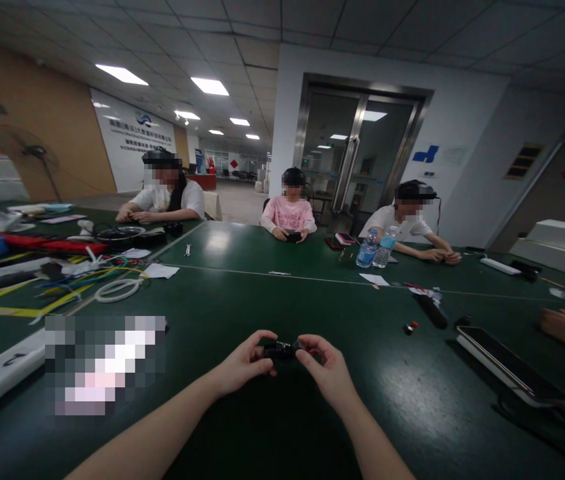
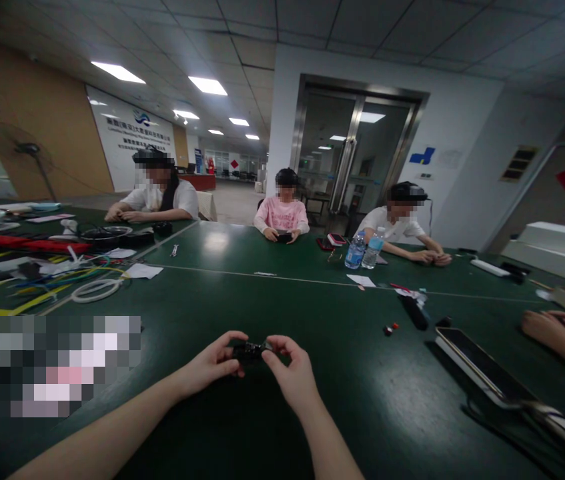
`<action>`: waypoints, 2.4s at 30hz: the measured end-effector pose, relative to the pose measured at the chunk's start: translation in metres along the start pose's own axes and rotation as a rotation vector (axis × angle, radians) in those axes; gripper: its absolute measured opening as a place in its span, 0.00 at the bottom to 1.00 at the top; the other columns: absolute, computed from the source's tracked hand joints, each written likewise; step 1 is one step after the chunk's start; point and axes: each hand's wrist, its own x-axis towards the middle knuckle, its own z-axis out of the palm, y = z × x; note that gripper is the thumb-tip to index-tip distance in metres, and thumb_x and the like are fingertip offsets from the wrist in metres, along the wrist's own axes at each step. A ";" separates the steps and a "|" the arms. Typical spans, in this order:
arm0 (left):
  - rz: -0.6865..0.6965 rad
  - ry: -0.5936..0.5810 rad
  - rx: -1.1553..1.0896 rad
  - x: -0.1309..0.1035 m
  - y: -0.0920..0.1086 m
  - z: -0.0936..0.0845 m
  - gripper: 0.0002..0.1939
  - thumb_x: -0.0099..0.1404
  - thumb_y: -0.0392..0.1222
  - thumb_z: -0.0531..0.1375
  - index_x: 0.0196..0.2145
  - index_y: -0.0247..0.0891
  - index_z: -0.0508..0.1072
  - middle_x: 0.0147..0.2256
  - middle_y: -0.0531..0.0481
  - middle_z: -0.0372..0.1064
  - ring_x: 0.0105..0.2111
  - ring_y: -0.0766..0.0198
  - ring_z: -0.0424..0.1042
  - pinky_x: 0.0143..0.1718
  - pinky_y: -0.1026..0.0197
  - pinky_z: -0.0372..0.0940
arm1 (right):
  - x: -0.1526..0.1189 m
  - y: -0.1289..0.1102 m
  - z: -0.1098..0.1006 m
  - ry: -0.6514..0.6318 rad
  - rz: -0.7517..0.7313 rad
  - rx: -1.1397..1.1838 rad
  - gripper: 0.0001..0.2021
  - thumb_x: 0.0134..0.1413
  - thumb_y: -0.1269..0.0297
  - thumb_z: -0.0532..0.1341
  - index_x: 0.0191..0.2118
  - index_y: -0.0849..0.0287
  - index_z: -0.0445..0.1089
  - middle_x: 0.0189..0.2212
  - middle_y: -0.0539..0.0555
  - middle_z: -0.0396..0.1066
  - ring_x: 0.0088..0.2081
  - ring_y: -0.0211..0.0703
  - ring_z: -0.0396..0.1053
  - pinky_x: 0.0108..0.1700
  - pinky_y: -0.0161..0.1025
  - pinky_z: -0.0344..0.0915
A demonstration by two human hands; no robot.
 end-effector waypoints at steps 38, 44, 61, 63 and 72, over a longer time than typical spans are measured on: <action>-0.019 0.024 0.064 0.005 0.001 0.001 0.21 0.58 0.41 0.57 0.48 0.41 0.54 0.33 0.51 0.67 0.33 0.63 0.68 0.35 0.58 0.58 | 0.002 0.013 0.026 -0.069 0.069 0.199 0.14 0.48 0.57 0.58 0.41 0.57 0.67 0.33 0.52 0.70 0.36 0.44 0.68 0.39 0.40 0.65; -0.017 0.037 0.056 0.006 -0.002 0.000 0.20 0.58 0.39 0.57 0.47 0.42 0.55 0.31 0.52 0.67 0.32 0.64 0.68 0.34 0.59 0.58 | 0.003 0.013 0.028 -0.075 0.087 0.154 0.12 0.47 0.62 0.58 0.40 0.56 0.66 0.32 0.50 0.70 0.36 0.43 0.69 0.38 0.39 0.65; -0.038 0.104 -0.005 0.013 -0.019 -0.002 0.27 0.50 0.52 0.63 0.44 0.43 0.58 0.27 0.52 0.68 0.26 0.64 0.67 0.30 0.60 0.57 | 0.001 0.008 0.031 -0.062 0.103 0.047 0.18 0.45 0.59 0.60 0.46 0.52 0.62 0.37 0.51 0.70 0.37 0.43 0.68 0.37 0.36 0.62; -0.027 0.108 0.006 0.012 -0.016 0.000 0.27 0.50 0.53 0.62 0.44 0.43 0.58 0.27 0.52 0.67 0.26 0.64 0.67 0.30 0.61 0.57 | 0.000 0.005 0.030 -0.066 0.055 0.012 0.16 0.42 0.61 0.62 0.41 0.53 0.66 0.38 0.51 0.68 0.38 0.44 0.67 0.36 0.35 0.61; 0.022 0.060 0.008 0.016 -0.036 -0.006 0.28 0.50 0.59 0.59 0.42 0.41 0.56 0.26 0.52 0.66 0.25 0.66 0.66 0.27 0.63 0.57 | -0.001 0.002 0.028 -0.125 -0.019 -0.101 0.11 0.39 0.66 0.63 0.35 0.55 0.70 0.34 0.50 0.69 0.37 0.41 0.66 0.38 0.34 0.60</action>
